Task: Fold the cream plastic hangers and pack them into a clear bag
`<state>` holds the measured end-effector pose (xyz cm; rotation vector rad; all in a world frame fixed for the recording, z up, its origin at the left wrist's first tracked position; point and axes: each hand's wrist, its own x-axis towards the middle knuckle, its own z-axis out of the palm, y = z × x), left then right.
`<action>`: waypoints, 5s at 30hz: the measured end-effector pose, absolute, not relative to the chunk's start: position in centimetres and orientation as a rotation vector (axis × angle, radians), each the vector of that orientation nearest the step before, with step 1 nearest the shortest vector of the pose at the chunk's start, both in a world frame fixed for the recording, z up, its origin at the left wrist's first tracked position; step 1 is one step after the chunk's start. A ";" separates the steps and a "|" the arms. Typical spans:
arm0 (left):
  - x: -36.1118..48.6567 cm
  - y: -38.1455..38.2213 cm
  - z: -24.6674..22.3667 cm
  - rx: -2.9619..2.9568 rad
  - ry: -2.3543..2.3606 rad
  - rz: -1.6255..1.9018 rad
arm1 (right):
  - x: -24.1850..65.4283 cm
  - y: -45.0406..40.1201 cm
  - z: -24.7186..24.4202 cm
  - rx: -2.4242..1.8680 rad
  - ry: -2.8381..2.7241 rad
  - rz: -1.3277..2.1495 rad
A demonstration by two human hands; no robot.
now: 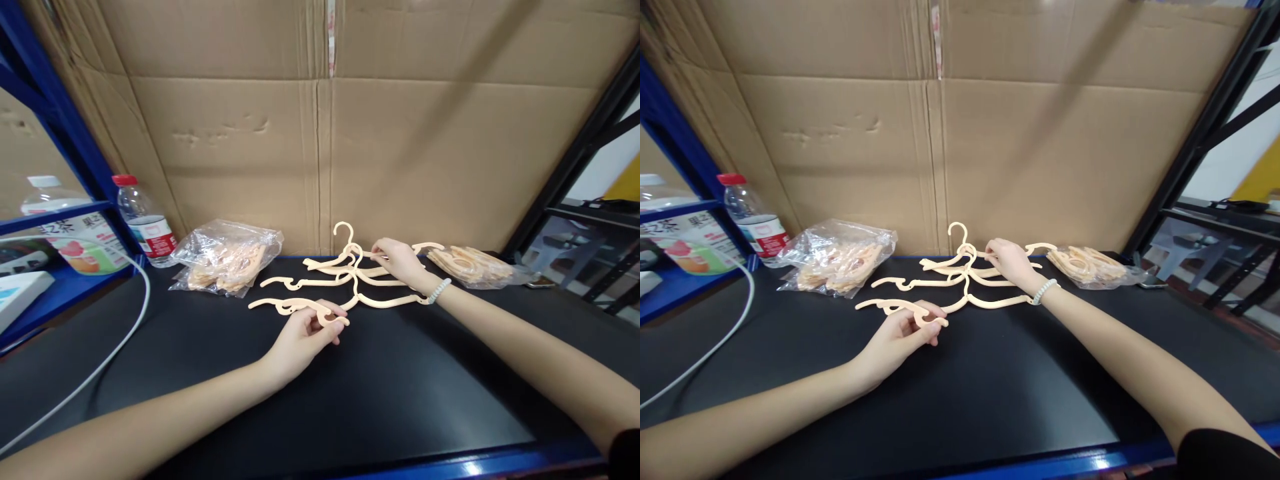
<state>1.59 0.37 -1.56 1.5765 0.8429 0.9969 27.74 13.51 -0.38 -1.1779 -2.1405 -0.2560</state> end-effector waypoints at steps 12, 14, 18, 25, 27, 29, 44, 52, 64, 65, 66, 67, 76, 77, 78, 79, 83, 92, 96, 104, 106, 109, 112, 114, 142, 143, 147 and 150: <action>1.4 0.4 -1.7 1.576 0.788 0.990 | 28.6 13.5 0.7 -1.081 -2.033 -0.269; 1.3 0.3 -1.6 1.546 0.804 1.009 | 28.8 12.9 1.3 -1.072 -2.026 -0.230; 0.8 0.4 -1.6 1.405 0.844 1.087 | 29.1 9.7 2.3 -1.019 -2.083 -0.104; 0.3 1.6 -1.2 1.220 0.809 1.195 | 28.8 3.8 0.9 -0.990 -2.058 0.189; 0.1 1.9 -0.8 1.172 0.765 1.186 | 28.7 3.1 0.3 -0.981 -2.023 0.180; -0.1 2.2 -0.3 1.137 0.714 1.159 | 28.6 2.8 -0.3 -0.959 -2.023 0.142; -1.2 2.4 1.0 1.007 0.455 0.875 | 28.0 1.5 -0.4 -0.858 -1.926 -0.431; -1.2 2.4 0.9 0.987 0.446 0.889 | 28.0 1.4 -0.1 -0.824 -1.925 -0.425; -1.2 2.5 0.5 0.851 0.504 0.854 | 27.9 1.2 -0.3 -0.751 -1.939 -0.412; -1.2 2.5 0.4 0.847 0.508 0.851 | 27.8 1.2 -0.3 -0.745 -1.940 -0.413; -1.2 2.5 0.4 0.845 0.512 0.848 | 27.8 1.2 -0.3 -0.738 -1.946 -0.410; -1.2 2.5 0.3 0.842 0.516 0.844 | 27.8 1.2 -0.3 -0.730 -1.952 -0.406; -1.4 2.7 0.5 0.819 0.580 0.784 | 27.9 1.1 -0.3 -0.763 -1.976 -0.430; -1.4 2.7 0.5 0.817 0.584 0.774 | 27.9 1.1 -0.3 -0.771 -1.972 -0.436; -1.4 2.7 0.6 0.812 0.589 0.768 | 27.9 1.2 -0.3 -0.775 -1.970 -0.434; -1.4 2.7 0.6 0.805 0.593 0.763 | 27.9 1.2 -0.3 -0.775 -1.972 -0.430; -1.5 2.7 0.7 0.778 0.599 0.744 | 27.9 1.3 -0.2 -0.758 -1.983 -0.428; -1.7 2.8 0.5 0.744 0.531 0.654 | 28.1 1.5 -0.3 -0.746 -1.990 -0.444; -1.6 2.6 0.4 0.763 0.551 0.689 | 27.9 1.5 -0.2 -0.740 -1.968 -0.449; -0.9 2.6 0.6 0.769 0.623 0.841 | 27.9 1.0 -0.4 -0.658 -2.036 -0.307; -0.9 2.7 0.6 0.799 0.656 0.844 | 27.9 0.9 -0.3 -0.668 -2.035 -0.336; -0.9 2.7 0.6 0.850 0.722 0.829 | 27.9 1.0 -0.3 -0.723 -2.012 -0.399; -0.8 2.5 0.6 0.879 0.740 0.835 | 27.9 1.1 -0.3 -0.735 -1.989 -0.422; -0.7 2.4 0.6 0.879 0.736 0.854 | 27.9 1.1 -0.3 -0.723 -1.995 -0.437; 0.3 0.9 0.4 0.871 0.877 1.193 | 26.9 -0.1 -1.2 -1.039 -1.841 -0.056; 0.3 0.8 0.4 0.878 0.881 1.200 | 26.9 0.1 -1.3 -1.068 -1.821 -0.026; 0.5 -0.2 0.0 0.880 0.974 1.140 | 27.2 0.9 -1.1 -1.128 -1.777 -0.005; 0.8 -1.5 -0.2 1.072 1.028 0.948 | 27.6 1.6 -0.7 -1.099 -1.810 -0.060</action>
